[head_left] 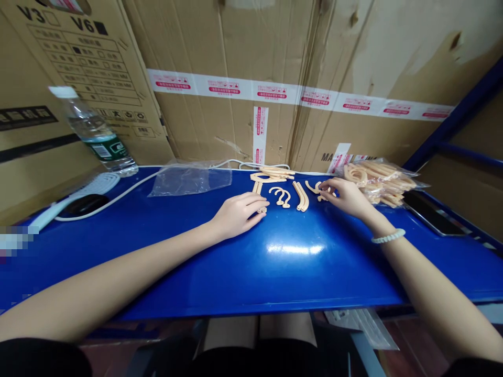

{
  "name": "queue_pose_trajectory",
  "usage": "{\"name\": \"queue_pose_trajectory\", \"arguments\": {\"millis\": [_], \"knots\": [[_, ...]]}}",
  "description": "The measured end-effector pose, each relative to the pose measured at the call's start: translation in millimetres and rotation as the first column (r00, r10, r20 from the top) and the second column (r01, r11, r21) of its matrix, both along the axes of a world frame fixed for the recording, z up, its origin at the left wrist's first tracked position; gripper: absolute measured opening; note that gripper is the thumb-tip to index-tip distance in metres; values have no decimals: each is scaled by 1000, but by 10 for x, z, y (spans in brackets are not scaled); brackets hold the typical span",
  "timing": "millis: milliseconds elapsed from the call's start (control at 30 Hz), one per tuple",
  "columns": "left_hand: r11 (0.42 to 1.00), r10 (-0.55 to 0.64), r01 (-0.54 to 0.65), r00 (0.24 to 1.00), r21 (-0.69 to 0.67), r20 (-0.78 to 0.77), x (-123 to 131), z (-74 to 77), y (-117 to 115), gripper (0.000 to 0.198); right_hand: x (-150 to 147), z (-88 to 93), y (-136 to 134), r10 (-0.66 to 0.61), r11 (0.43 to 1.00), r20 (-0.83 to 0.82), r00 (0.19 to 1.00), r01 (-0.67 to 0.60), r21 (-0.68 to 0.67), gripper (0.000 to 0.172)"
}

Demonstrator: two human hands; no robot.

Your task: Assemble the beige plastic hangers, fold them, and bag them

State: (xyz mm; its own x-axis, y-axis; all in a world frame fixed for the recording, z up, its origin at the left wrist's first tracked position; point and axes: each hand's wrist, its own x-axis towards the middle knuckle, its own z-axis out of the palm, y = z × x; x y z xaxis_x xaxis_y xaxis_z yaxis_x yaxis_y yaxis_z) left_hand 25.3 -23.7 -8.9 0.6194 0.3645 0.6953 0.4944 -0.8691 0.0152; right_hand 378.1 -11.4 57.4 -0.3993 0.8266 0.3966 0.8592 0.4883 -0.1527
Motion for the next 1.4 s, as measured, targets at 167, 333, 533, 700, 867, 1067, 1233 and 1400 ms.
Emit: {"name": "queue_pose_trajectory", "arguments": {"millis": [167, 333, 533, 700, 867, 1067, 1233, 1400], "knots": [[998, -47, 46, 998, 35, 29, 21, 70, -51, 19, -227, 8, 165, 20, 1000, 1, 1000, -20, 2, 26], [997, -67, 65, 997, 29, 48, 26, 75, -47, 17, -584, 141, 564, 30, 997, 125, 992, -20, -76, 32], [996, -84, 82, 995, 23, 57, 18, 78, -40, 18, -947, 278, 1036, -30, 974, 229, 973, 80, -214, 27], [995, -97, 97, 994, 5, 56, 18, 100, -42, 19, -1052, 256, 1205, -83, 932, 266, 961, 169, -321, 30], [993, -113, 114, 992, -5, 47, 14, 95, -33, 19, -1055, 281, 1255, -116, 918, 242, 963, 197, -344, 31], [993, -121, 121, 991, -8, 50, 10, 87, -30, 19, -1069, 275, 1269, -118, 924, 153, 981, 165, -345, 43], [993, -118, 119, 992, -6, 52, 15, 93, -38, 19, -1064, 234, 1207, -93, 951, 32, 995, 98, -294, 38], [992, -121, 123, 990, -20, 68, 15, 88, -41, 19, -988, 241, 1039, -26, 989, -188, 982, -1, -146, 44]]}}
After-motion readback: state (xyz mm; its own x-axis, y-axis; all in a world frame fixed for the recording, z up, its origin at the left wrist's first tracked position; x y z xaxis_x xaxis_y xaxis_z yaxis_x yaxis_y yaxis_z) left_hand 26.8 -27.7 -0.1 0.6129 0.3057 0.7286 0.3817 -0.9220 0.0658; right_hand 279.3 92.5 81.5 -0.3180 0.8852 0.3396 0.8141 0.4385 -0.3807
